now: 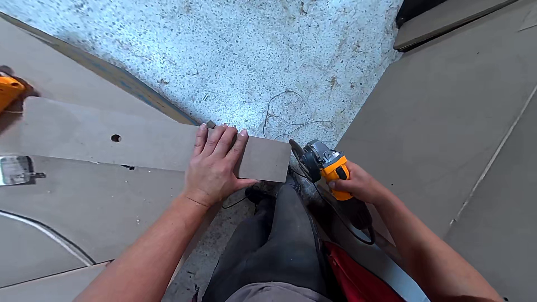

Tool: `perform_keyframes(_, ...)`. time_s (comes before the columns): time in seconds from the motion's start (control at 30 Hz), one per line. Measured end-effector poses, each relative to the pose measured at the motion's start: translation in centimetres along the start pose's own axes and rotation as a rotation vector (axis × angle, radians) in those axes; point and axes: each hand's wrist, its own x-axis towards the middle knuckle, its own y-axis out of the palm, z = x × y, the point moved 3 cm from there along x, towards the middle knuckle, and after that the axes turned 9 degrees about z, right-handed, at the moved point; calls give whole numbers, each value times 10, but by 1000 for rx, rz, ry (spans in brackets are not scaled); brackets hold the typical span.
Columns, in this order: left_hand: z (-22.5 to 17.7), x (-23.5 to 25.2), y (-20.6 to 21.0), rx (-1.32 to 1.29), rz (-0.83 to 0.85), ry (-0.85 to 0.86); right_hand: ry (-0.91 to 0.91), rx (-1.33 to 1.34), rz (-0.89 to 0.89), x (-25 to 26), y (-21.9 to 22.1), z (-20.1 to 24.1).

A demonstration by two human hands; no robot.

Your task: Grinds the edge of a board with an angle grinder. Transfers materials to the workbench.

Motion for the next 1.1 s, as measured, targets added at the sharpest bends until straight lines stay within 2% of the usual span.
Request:
perform_keyframes(0.67, 0, 0, 0, -27, -18, -16, 155, -375, 146, 21, -58, 43)
perform_keyframes(1.1, 1, 0, 1, -42, -28, -2, 217, -648, 303, 46, -87, 94)
